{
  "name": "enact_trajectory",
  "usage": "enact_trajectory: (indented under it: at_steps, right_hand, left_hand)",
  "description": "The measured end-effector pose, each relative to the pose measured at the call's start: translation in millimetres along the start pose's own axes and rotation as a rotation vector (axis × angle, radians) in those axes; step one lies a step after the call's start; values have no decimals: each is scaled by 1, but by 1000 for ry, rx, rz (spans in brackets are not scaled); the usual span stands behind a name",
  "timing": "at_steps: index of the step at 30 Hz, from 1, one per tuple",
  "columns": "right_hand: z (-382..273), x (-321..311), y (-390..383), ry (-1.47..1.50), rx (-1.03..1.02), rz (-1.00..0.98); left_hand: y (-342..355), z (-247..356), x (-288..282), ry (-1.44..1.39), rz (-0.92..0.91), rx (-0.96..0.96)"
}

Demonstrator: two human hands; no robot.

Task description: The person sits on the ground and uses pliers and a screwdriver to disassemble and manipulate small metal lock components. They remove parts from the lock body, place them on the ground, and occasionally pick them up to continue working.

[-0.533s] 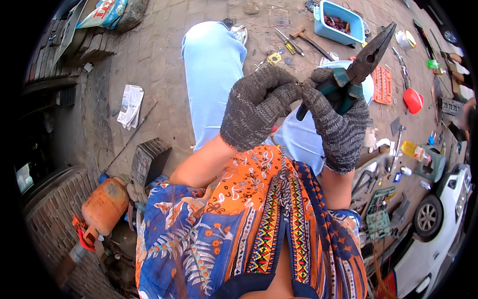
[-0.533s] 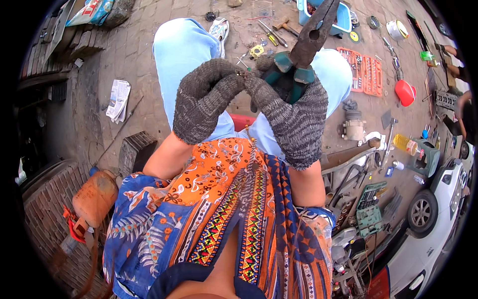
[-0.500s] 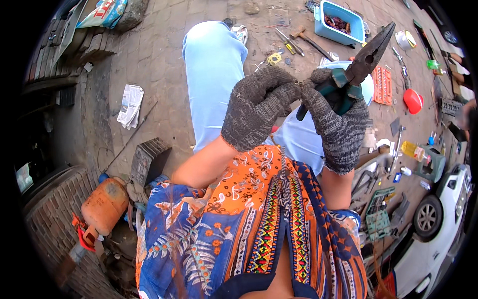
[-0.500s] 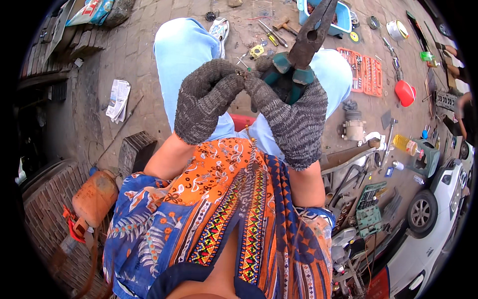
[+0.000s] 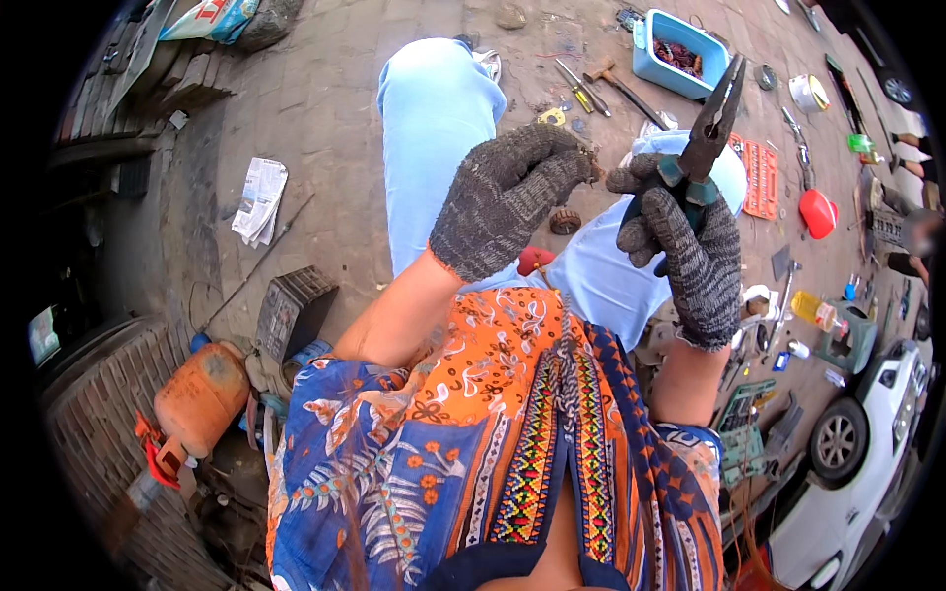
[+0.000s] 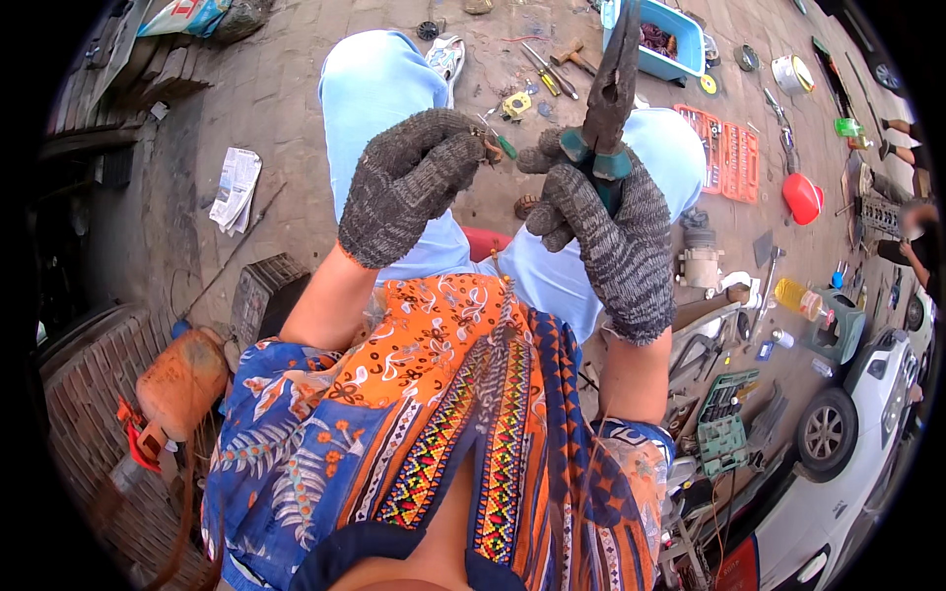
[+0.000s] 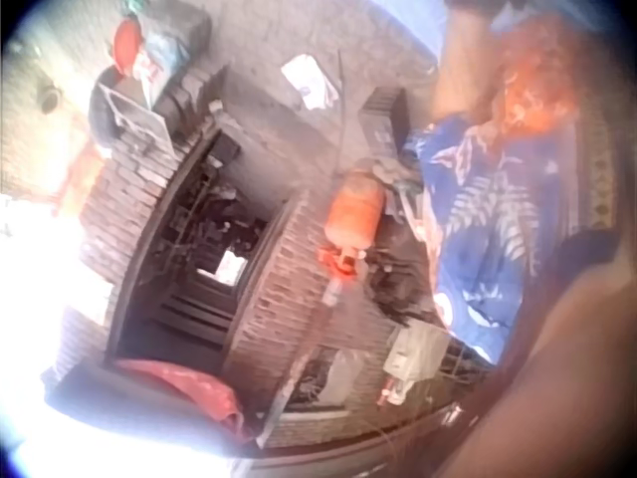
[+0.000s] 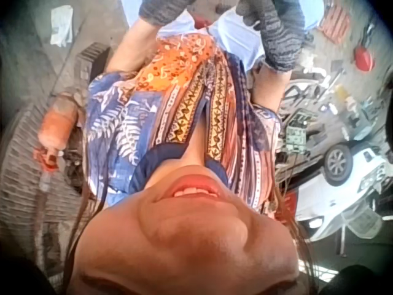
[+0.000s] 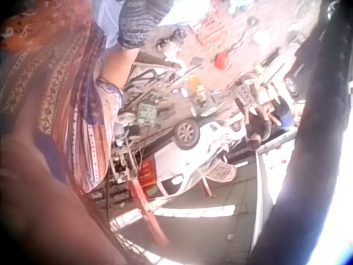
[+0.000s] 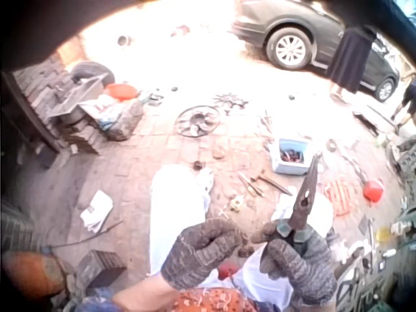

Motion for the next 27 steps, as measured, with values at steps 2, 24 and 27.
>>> enact_trajectory:
  at_steps: [2,24,27]
  right_hand:
    - [2,-2,1,-14,16,-17]
    - [-11,-6,-4,-1106,-236,-57]
    - [-8,-10,-4,-1142,-311,-33]
  left_hand:
    - [2,5,-7,78,-16,49]
    - [8,50,-27,755,-47,509]
    - [10,51,-26,761,-55,486]
Point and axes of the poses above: each hand's wrist, its own y-axis towards the middle knuckle, its own x-axis out of the palm, z = x × y, the point moved 7 cm from there along y, towards the middle knuckle, and after that the axes turned 9 degrees about x, right-handed, at the moved point
